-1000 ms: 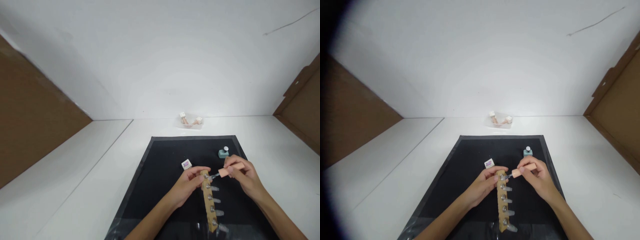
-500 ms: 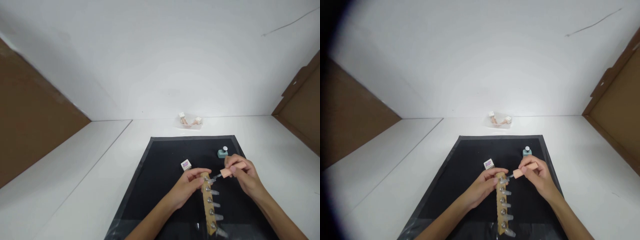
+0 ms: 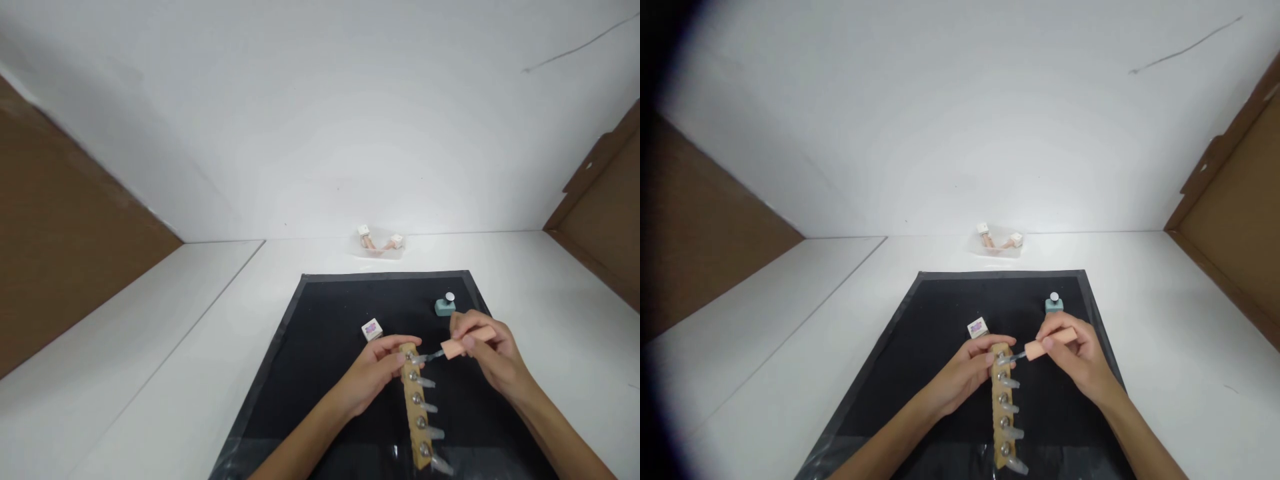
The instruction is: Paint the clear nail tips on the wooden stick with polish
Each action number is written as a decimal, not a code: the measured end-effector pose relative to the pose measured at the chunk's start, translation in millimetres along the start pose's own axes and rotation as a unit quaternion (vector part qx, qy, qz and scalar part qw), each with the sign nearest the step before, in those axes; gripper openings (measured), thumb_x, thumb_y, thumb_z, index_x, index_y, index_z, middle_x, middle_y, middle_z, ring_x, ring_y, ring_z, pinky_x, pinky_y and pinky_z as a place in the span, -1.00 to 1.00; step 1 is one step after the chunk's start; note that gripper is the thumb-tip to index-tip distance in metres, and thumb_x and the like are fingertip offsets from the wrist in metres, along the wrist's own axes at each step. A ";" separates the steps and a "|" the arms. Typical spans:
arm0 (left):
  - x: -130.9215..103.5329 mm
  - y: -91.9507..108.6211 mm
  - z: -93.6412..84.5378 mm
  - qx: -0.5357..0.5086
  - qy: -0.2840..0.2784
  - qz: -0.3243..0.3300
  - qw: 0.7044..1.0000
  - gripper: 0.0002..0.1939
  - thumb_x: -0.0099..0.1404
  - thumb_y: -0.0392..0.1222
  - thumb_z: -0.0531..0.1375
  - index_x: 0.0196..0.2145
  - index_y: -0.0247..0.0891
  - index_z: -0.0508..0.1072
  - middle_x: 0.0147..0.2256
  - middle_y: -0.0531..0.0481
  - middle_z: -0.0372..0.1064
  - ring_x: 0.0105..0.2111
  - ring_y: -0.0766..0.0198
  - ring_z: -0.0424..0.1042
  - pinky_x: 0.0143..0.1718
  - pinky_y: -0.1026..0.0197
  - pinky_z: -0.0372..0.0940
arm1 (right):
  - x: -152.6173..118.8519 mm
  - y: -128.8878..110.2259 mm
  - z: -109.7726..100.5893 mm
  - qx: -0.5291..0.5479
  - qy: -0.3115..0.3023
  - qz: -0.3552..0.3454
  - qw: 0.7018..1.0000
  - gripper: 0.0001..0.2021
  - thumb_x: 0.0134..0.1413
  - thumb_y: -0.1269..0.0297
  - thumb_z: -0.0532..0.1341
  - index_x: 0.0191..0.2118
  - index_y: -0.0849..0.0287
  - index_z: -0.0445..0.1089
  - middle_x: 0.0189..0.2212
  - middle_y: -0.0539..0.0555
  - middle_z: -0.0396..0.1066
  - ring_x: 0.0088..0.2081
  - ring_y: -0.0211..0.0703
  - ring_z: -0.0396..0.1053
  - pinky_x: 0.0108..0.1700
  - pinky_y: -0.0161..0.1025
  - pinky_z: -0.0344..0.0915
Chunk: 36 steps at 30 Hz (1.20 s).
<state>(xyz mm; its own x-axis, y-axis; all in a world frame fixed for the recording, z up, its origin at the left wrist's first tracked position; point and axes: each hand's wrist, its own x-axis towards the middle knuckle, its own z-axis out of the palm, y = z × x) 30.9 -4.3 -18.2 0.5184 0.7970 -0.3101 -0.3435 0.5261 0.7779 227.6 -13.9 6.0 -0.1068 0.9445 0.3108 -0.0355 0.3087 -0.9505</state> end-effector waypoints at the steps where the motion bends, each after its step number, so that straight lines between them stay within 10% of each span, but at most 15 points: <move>1: 0.4 0.3 0.8 -0.004 -0.001 0.001 1.000 -0.57 -0.19 -0.02 0.42 -0.33 -0.27 0.57 -0.46 -0.01 0.43 -0.45 0.33 0.35 -0.34 0.26 0.18 | 0.6 -2.5 1.3 -0.002 -0.017 -0.002 1.000 -0.82 0.05 0.15 0.23 -0.46 0.12 0.43 -0.61 -0.02 0.29 -0.58 -0.26 0.16 -0.54 -0.32 0.07; 14: 0.9 -1.5 4.4 -0.037 0.001 -0.015 0.999 -0.58 -0.23 -0.07 0.44 -0.36 -0.28 0.58 -0.49 -0.01 0.47 -0.42 0.30 0.45 -0.31 0.28 0.25 | -0.2 5.1 -1.9 -0.042 0.036 -0.001 0.998 -0.83 0.03 0.25 0.23 -0.53 0.15 0.37 -0.62 -0.05 0.28 -0.57 -0.29 0.19 -0.51 -0.35 0.13; 23: 2.4 -2.1 8.4 -0.031 -0.007 -0.013 0.999 -0.58 -0.21 -0.05 0.43 -0.35 -0.30 0.58 -0.47 -0.01 0.48 -0.45 0.35 0.42 -0.35 0.31 0.25 | 3.2 -7.0 3.6 -0.025 -0.062 0.020 0.998 -0.82 0.06 0.16 0.22 -0.45 0.14 0.42 -0.60 -0.04 0.27 -0.59 -0.32 0.14 -0.55 -0.37 0.05; 36: 1.1 -5.2 5.0 -0.029 -0.017 -0.022 0.999 -0.60 -0.21 -0.08 0.43 -0.35 -0.28 0.58 -0.47 -0.02 0.48 -0.41 0.30 0.43 -0.29 0.26 0.22 | 0.4 5.1 0.1 -0.017 0.023 0.054 0.998 -0.84 -0.03 0.34 0.21 -0.57 0.17 0.33 -0.66 -0.07 0.25 -0.61 -0.33 0.12 -0.54 -0.36 0.06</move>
<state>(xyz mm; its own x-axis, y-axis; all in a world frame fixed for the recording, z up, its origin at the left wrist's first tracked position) 37.1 -7.6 -19.8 0.5600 0.7622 -0.3247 -0.3636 0.5782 0.7304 227.2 -12.0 1.2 -0.0615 0.9762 0.2078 0.0076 0.2087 -0.9780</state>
